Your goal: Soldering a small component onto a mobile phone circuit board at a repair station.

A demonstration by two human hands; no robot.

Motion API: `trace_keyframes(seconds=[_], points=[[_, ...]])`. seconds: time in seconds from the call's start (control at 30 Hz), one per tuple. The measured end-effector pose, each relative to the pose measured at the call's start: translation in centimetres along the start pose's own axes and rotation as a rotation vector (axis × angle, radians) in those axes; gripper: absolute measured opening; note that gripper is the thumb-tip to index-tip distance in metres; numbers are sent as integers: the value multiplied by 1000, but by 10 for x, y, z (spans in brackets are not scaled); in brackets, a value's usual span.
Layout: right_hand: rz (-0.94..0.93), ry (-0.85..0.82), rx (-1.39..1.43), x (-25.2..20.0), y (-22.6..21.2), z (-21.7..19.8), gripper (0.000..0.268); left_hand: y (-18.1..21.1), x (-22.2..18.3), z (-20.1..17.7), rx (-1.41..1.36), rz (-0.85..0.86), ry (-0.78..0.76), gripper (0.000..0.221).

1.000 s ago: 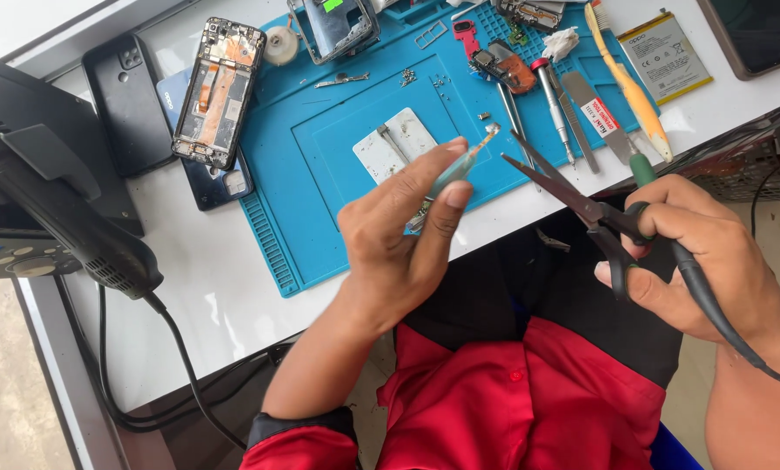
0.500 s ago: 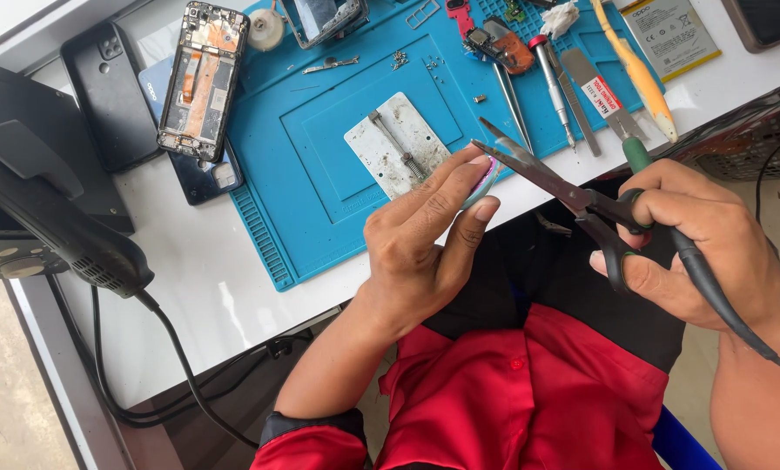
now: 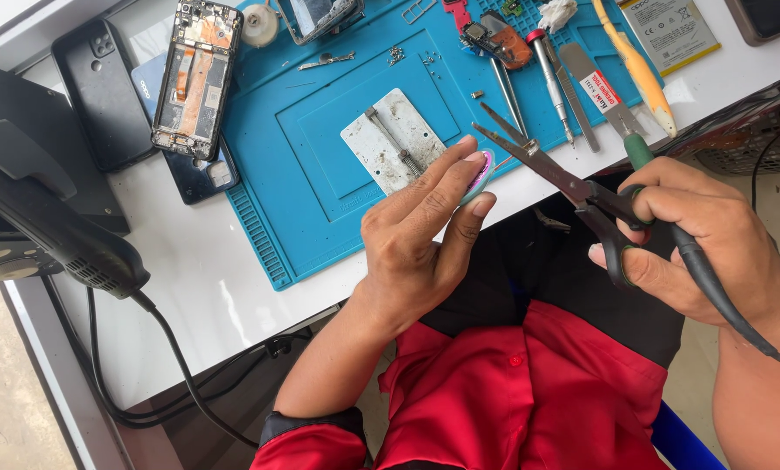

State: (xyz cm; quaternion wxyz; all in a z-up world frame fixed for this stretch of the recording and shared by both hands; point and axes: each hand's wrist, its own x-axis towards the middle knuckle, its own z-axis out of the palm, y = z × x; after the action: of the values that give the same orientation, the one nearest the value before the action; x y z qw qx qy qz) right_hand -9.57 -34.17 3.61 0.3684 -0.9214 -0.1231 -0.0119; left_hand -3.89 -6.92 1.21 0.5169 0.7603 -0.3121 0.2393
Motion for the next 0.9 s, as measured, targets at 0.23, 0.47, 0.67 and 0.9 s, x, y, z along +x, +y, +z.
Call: trace_keyframes(seconds=[0.23, 0.47, 0.67, 0.9], points=[[12, 35, -46, 2, 3, 1, 30, 1, 5, -4, 16, -10, -10, 24], [-10, 76, -17, -8, 8, 1, 41, 1, 6, -7, 19, -14, -21, 21], [57, 188, -143, -17, 12, 2, 31, 18, 15, -20, 17, -12, -57, 22], [-142, 141, -372, -23, 7, 2, 20, 40, 20, -18, 419, 286, -501, 26]])
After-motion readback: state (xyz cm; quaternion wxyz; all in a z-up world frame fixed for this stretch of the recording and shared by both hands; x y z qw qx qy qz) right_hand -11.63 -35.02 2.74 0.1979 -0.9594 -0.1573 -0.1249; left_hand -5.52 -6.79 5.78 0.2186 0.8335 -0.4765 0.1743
